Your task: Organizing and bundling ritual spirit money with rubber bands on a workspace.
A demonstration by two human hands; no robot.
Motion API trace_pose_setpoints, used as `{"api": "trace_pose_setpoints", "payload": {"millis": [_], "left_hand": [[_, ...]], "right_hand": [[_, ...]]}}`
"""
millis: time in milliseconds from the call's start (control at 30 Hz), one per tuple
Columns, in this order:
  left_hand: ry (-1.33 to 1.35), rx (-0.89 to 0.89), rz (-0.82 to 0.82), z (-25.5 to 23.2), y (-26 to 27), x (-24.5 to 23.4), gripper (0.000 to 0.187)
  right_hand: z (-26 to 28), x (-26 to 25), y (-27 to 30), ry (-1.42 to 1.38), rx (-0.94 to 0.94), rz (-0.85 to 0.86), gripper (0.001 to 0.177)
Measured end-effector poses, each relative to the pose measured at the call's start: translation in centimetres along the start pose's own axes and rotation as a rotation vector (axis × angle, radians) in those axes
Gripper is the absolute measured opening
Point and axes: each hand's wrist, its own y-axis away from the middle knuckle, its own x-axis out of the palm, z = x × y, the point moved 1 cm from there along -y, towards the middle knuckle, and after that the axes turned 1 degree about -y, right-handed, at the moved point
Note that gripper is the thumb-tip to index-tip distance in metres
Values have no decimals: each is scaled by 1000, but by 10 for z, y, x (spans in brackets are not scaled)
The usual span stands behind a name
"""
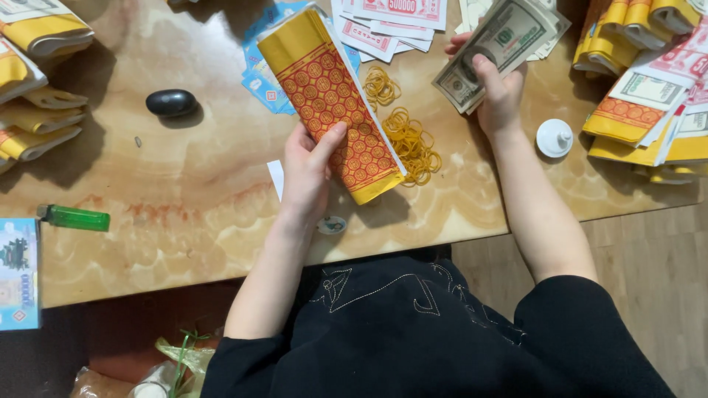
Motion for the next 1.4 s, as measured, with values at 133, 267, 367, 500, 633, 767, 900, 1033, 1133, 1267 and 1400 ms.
{"api": "trace_pose_setpoints", "payload": {"millis": [133,267,367,500,633,767,900,1033,1133,1267,1400], "left_hand": [[7,10,5,-1,0,1,34],[58,-4,27,0,2,4,35],[44,-4,53,-1,-1,8,35],[181,-87,143,-1,6,30,35],[254,-125,227,15,13,39,38],[-19,4,225,-5,19,56,42],[-138,117,326,-3,21,63,44],[-167,42,322,-2,21,66,42],[-149,61,317,-4,22,67,42],[-106,28,293,0,24,66,42],[28,-118,237,21,23,51,38]], "right_hand": [[-4,3,1,-14,-43,-25,46],[8,10,1,-75,-8,-74,51],[35,25,5,-194,52,-74,51],[75,57,23,-397,65,-19,57],[91,70,32,-387,-34,-38,53],[97,76,36,-258,-80,-21,55],[107,89,36,-236,-46,-25,58],[108,90,38,-259,-27,-38,60],[114,97,36,-195,-57,-29,56],[119,104,34,-237,-48,-60,57],[120,99,32,-229,-148,-69,54]]}}
